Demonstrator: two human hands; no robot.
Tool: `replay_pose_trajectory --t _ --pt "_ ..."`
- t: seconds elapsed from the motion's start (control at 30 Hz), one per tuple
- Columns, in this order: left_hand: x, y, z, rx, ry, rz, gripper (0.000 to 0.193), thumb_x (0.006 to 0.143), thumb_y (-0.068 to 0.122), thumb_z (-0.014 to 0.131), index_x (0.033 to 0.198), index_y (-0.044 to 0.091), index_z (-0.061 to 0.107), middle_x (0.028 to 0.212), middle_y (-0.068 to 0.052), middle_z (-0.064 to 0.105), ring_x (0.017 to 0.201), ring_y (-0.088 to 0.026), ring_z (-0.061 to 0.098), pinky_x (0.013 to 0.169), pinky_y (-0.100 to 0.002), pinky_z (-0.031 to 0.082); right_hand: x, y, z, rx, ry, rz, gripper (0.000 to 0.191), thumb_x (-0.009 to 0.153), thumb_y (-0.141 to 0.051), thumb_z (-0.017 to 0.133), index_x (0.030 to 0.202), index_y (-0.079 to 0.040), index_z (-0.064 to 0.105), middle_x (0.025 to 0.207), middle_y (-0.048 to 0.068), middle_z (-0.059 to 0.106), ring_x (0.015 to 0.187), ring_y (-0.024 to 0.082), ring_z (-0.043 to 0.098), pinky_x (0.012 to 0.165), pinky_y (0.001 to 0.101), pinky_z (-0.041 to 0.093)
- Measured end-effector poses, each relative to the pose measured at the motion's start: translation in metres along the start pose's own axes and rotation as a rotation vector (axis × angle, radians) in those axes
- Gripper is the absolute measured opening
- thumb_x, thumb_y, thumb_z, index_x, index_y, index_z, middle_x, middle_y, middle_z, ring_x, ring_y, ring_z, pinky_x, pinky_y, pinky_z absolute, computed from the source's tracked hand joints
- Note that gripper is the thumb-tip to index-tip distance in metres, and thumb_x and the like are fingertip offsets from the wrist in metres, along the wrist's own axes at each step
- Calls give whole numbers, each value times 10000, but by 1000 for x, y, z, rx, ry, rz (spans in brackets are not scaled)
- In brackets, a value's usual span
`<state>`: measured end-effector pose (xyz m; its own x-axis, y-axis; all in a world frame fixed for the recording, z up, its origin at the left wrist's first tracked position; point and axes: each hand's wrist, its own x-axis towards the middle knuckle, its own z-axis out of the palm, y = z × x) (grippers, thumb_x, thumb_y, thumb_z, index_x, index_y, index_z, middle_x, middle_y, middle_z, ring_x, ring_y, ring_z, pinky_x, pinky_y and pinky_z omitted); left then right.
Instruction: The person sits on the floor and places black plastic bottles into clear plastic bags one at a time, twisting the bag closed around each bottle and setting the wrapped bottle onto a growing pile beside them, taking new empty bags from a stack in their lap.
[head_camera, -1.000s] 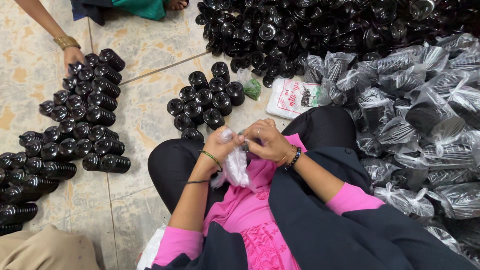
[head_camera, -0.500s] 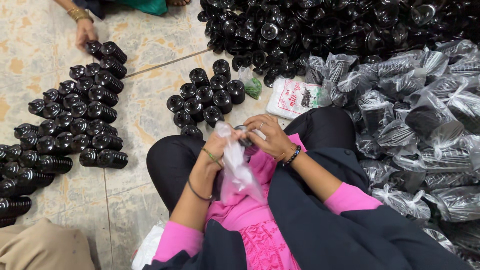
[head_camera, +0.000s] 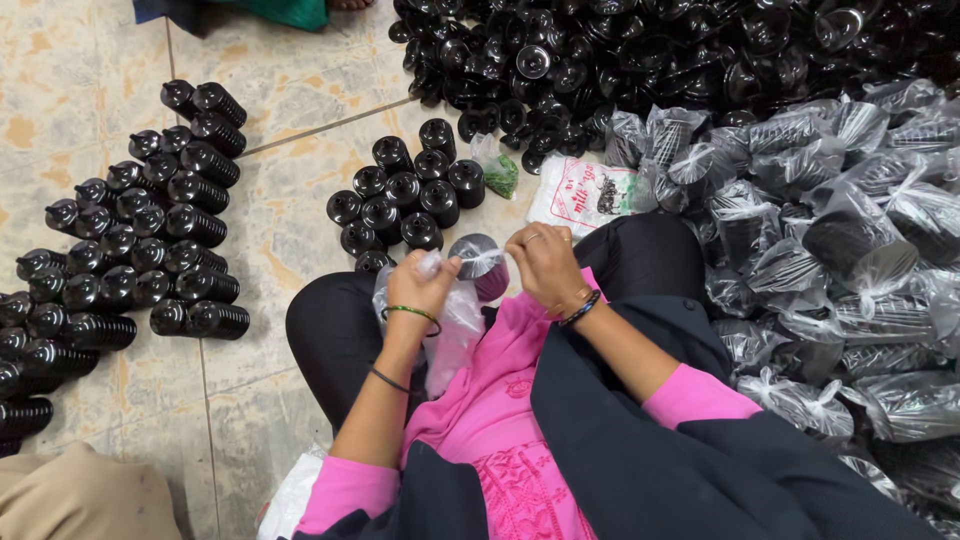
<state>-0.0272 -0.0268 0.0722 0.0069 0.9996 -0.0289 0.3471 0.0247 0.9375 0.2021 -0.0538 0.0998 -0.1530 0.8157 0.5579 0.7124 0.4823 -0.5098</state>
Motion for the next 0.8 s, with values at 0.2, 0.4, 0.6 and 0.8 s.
replay_pose_trajectory --t 0.2,0.4,0.6,0.8 --pt "41 -18 2 -799 -298 -494 110 860 51 671 921 -26 720 855 -123 762 736 -206 737 670 -348 606 -4 -26 6 -44 -137 -176 99 897 -111 697 956 -90 621 973 56 633 944 264 598 879 439 353" --pt "22 2 18 -589 -623 -91 70 913 -7 723 969 -4 682 920 -83 745 816 -201 694 719 -334 569 2 -12 -4 194 -111 8 63 960 -90 627 998 -48 602 1005 91 655 964 293 628 890 404 446" --pt "-12 43 18 67 -195 548 136 885 66 713 913 26 586 889 -132 730 794 -341 715 681 -400 542 -1 5 -4 605 -213 232 150 1017 -112 618 1097 14 597 934 92 723 853 214 702 779 332 548" --pt "-22 46 12 136 -96 654 108 925 43 704 944 33 598 926 -137 744 849 -318 717 728 -381 548 8 -7 -7 454 -265 213 120 905 -116 718 1005 -51 726 899 77 715 778 182 688 719 304 547"
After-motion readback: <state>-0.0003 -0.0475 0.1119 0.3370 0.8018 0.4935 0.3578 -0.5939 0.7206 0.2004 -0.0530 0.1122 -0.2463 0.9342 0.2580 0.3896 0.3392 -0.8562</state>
